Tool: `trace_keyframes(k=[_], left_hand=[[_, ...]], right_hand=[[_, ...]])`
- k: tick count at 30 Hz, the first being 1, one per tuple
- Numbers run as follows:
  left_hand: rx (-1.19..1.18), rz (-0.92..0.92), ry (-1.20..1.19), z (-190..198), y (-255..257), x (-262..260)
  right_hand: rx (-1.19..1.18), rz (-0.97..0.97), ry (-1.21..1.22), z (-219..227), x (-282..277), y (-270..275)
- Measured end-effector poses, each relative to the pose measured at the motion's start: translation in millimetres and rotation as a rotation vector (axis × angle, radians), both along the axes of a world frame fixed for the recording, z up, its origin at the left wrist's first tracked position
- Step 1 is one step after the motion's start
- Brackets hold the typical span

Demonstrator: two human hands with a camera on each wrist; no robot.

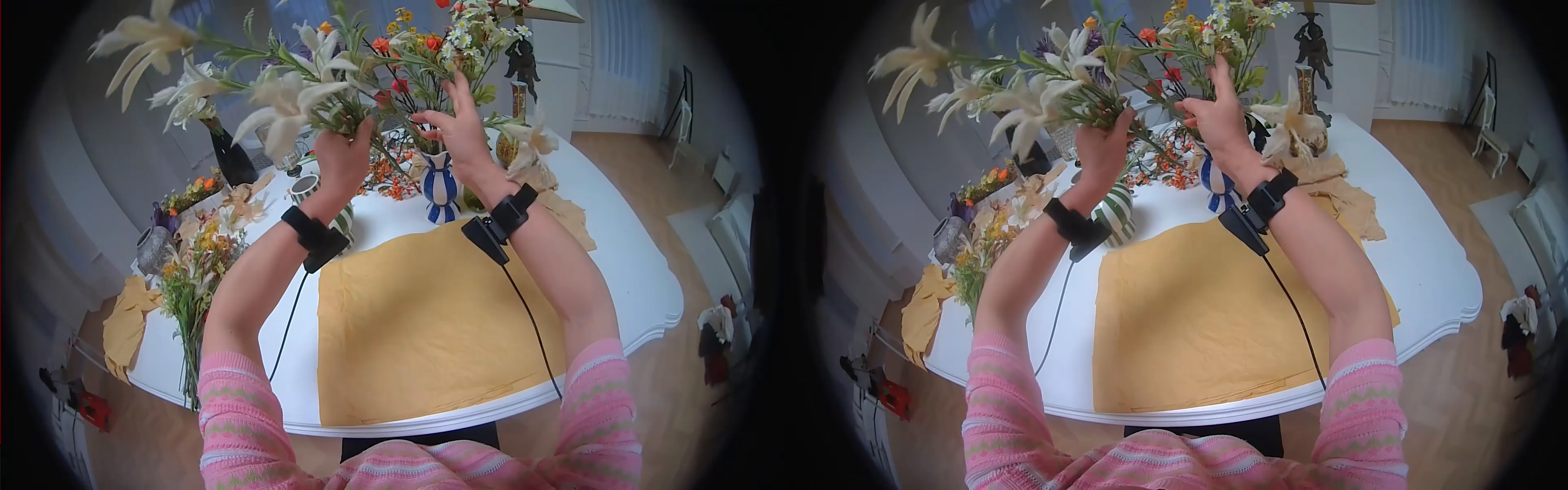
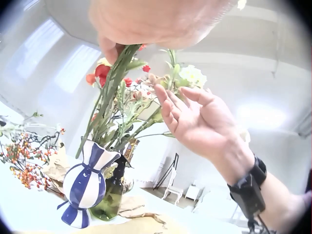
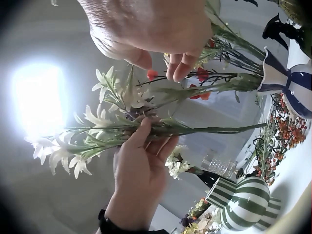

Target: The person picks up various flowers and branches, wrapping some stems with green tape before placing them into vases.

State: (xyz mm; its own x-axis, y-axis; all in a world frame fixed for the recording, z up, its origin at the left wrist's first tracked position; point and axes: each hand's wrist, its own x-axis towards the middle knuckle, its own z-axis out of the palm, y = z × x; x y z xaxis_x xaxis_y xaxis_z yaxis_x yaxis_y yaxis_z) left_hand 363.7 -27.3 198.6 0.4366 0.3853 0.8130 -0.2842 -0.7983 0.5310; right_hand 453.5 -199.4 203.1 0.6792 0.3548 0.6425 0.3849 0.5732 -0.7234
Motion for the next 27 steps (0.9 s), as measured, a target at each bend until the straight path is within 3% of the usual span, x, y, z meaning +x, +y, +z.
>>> trace_keyframes(k=[1, 5, 11, 16, 20, 22, 27], left_hand=[[0.008, -0.083, -0.023, 0.0, -7.2, -4.5], [0.065, -0.112, -0.081, 5.8, -31.6, -21.2], [-0.099, -0.38, -0.242, 21.2, -46.4, -40.2], [-0.172, -0.291, -0.229, 40.8, -57.2, -45.4], [-0.143, -0.251, -0.202, 46.1, -54.8, -19.6], [0.059, -0.089, -0.241, 47.7, -50.1, 1.8], [0.124, 0.12, -0.152, 54.1, -59.5, 39.8]], right_hand=[[-0.025, -0.017, -0.04, 1.5, 0.6, 0.2], [-0.114, 0.037, -0.093, 10.6, 8.4, 3.9], [0.017, 0.059, -0.018, 18.7, 13.6, 0.6], [0.135, 0.049, 0.069, 17.9, 12.5, -2.8], [0.136, 0.068, 0.097, 19.3, 7.5, -9.5], [0.111, 0.067, 0.098, 19.5, 3.4, -13.5], [0.081, 0.093, 0.143, 19.7, 2.6, -21.3]])
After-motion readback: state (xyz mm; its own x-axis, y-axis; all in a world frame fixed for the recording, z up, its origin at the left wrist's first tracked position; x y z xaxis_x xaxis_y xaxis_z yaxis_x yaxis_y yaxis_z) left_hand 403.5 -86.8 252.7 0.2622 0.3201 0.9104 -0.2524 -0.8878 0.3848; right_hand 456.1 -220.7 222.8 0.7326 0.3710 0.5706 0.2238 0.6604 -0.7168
